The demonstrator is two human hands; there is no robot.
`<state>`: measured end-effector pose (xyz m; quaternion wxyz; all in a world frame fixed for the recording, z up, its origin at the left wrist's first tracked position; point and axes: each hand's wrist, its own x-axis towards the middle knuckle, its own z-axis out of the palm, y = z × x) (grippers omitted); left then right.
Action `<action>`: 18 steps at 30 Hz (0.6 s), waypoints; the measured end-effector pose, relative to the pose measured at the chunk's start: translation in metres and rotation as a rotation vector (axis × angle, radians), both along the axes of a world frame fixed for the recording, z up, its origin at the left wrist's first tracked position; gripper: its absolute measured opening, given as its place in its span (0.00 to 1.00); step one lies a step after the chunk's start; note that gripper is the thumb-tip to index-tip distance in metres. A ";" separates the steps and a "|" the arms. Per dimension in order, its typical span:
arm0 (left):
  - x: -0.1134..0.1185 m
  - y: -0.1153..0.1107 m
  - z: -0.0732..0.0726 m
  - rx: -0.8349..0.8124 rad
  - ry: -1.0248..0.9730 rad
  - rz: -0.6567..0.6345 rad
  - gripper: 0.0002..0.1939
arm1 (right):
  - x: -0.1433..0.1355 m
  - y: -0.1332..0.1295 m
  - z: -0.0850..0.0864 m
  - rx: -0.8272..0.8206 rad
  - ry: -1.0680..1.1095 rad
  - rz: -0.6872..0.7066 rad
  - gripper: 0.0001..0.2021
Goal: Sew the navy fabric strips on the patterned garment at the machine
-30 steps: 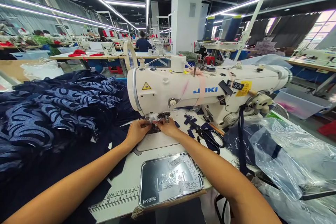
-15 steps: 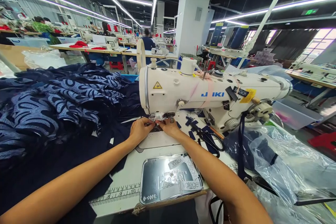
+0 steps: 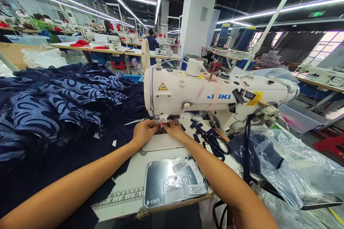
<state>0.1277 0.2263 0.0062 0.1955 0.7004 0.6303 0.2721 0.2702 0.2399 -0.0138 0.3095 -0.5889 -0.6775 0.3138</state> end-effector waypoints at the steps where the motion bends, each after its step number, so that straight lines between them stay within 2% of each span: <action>1: 0.000 0.000 0.000 -0.001 0.001 0.000 0.07 | 0.000 0.000 0.000 0.003 0.003 0.002 0.08; 11: 0.001 0.001 -0.001 0.006 0.007 0.010 0.07 | 0.000 0.000 0.001 -0.012 -0.013 -0.002 0.09; 18: 0.001 0.002 -0.001 0.014 0.014 0.008 0.07 | 0.002 0.001 -0.001 0.045 -0.066 0.028 0.09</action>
